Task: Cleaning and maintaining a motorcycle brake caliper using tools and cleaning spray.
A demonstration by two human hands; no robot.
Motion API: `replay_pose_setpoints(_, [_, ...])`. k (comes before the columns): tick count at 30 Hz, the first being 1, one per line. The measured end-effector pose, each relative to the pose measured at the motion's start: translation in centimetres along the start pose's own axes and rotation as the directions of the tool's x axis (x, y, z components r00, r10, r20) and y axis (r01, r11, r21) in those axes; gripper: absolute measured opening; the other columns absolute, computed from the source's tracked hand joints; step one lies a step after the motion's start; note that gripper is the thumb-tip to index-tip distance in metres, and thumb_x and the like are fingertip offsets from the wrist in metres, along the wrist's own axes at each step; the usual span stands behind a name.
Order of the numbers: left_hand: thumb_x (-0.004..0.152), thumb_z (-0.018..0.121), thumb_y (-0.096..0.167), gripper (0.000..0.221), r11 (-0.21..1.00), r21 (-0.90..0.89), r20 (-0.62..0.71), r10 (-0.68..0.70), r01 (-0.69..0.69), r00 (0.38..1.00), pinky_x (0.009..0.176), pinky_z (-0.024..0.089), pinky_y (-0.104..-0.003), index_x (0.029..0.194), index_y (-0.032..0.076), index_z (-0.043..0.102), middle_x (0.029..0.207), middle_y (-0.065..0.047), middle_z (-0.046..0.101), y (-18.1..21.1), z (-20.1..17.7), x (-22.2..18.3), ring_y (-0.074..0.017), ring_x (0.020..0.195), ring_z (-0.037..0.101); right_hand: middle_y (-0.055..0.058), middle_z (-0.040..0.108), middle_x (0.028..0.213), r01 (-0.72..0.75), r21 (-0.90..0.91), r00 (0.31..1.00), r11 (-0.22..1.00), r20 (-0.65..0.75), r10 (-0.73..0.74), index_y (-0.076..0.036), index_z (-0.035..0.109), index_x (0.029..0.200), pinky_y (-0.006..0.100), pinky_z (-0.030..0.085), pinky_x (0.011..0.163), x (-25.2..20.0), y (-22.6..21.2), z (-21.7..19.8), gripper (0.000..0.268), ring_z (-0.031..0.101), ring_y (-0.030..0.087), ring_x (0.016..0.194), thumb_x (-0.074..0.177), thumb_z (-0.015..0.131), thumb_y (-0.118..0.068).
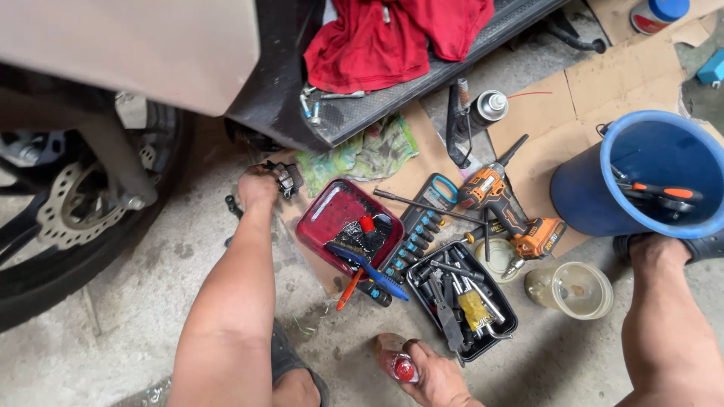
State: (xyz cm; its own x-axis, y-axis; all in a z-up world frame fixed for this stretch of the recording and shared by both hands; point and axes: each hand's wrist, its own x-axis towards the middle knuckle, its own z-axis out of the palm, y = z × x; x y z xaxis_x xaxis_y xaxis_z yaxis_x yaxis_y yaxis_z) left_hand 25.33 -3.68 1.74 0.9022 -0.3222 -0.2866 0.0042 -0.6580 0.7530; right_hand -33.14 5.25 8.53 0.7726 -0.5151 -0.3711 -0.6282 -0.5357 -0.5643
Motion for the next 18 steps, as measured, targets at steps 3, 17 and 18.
replay_pose_setpoints(3, [0.094,0.086,0.03,0.028,0.987,0.144,0.043,0.064,-0.07,0.997,0.088,0.059,-0.039,0.109,0.008,0.081,0.102,-0.011,0.081,-1.5,2.4,3.4,-0.03,0.089,0.073,0.0,0.072,0.122,0.04,0.039,0.999,0.998,-0.015,-0.04,-0.023,0.058,0.125,0.044,0.065,0.076,0.0,0.3,0.2,0.057,0.08,0.031,0.094,0.079,0.09,-0.034])
replay_pose_setpoints(17, [0.098,0.067,0.0,0.018,0.953,-0.285,0.227,-0.037,0.103,0.973,0.068,0.061,-0.028,0.113,0.002,0.078,0.095,-0.008,0.077,3.1,-7.5,-1.3,-0.0174,0.073,0.069,-0.004,0.075,0.125,-0.002,0.067,0.999,0.998,-0.041,0.005,-0.024,0.063,0.119,0.038,0.066,0.081,-0.1,-1.7,-1.1,0.053,0.081,0.026,0.096,0.077,0.094,-0.031])
replay_pose_setpoints(18, [0.097,0.07,0.0,0.015,0.946,-0.317,0.319,0.036,0.071,0.947,0.062,0.057,-0.028,0.111,-0.002,0.075,0.092,-0.011,0.074,2.5,-8.5,-1.1,-0.0199,0.066,0.066,-0.004,0.074,0.125,-0.004,0.077,0.998,0.997,-0.055,0.008,-0.024,0.062,0.123,0.039,0.067,0.082,-0.2,-1.6,-1.0,0.057,0.081,0.028,0.095,0.077,0.095,-0.032])
